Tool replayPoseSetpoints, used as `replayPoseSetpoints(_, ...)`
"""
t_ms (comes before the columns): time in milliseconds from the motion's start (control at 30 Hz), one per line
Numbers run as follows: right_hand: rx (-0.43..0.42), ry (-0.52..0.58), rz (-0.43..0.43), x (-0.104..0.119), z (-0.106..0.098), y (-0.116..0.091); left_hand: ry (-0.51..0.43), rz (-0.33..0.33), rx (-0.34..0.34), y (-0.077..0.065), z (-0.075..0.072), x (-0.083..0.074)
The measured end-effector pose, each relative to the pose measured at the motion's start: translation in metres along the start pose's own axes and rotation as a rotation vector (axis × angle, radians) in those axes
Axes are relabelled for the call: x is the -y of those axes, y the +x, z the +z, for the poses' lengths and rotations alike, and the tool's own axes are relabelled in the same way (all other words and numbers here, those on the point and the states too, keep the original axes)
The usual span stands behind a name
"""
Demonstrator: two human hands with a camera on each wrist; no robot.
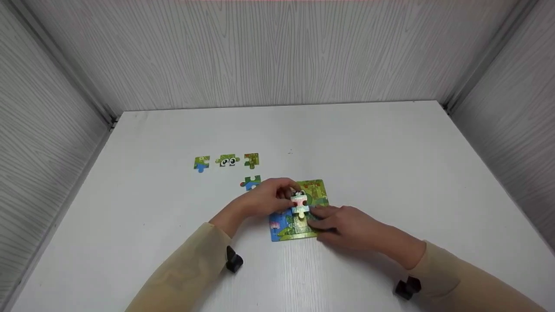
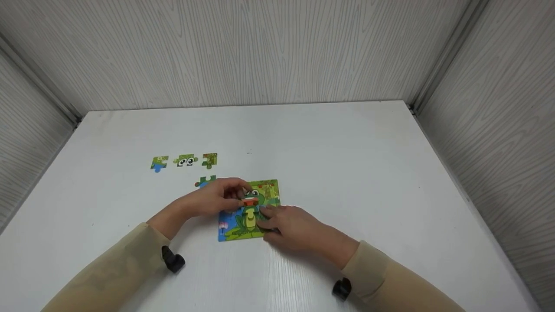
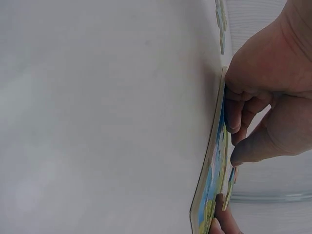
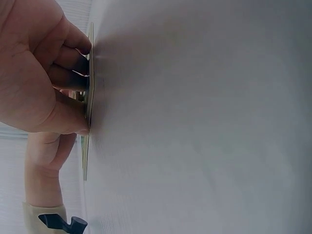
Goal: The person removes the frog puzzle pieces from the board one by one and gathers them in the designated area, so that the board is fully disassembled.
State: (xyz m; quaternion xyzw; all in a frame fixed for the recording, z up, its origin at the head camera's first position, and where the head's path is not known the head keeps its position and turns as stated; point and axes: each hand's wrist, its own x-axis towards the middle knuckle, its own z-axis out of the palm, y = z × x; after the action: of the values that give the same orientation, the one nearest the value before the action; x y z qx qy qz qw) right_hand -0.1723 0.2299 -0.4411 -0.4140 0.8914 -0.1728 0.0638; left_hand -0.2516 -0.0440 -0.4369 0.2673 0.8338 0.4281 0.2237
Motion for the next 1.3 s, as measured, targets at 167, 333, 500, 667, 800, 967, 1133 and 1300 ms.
replayPoseSetpoints(167,0.006,-0.010,0.005,0.000,-0.002,0.000,0.004,0.016,-0.009,0.001,-0.001,0.000)
replayPoseSetpoints(333,0.012,-0.023,0.003,0.000,-0.002,0.001,0.003,0.037,-0.022,0.000,-0.003,0.001)
replayPoseSetpoints(500,0.017,-0.017,0.004,0.000,-0.002,0.002,-0.013,0.060,-0.043,-0.002,-0.007,0.001)
replayPoseSetpoints(667,0.022,-0.012,0.015,0.000,-0.001,0.002,-0.013,0.100,-0.073,-0.004,-0.015,0.000)
replayPoseSetpoints(800,0.010,-0.010,0.006,-0.001,0.000,0.001,-0.020,0.115,-0.107,-0.007,-0.027,-0.003)
replayPoseSetpoints(967,-0.002,-0.010,-0.007,-0.003,0.003,-0.001,-0.026,0.077,-0.166,-0.019,-0.046,-0.004)
replayPoseSetpoints(1133,-0.001,0.001,0.001,-0.002,0.003,-0.001,0.008,0.015,-0.229,-0.034,-0.070,0.002)
replayPoseSetpoints(1300,0.005,0.003,0.008,-0.001,0.001,-0.001,0.022,-0.019,-0.274,-0.050,-0.093,0.012)
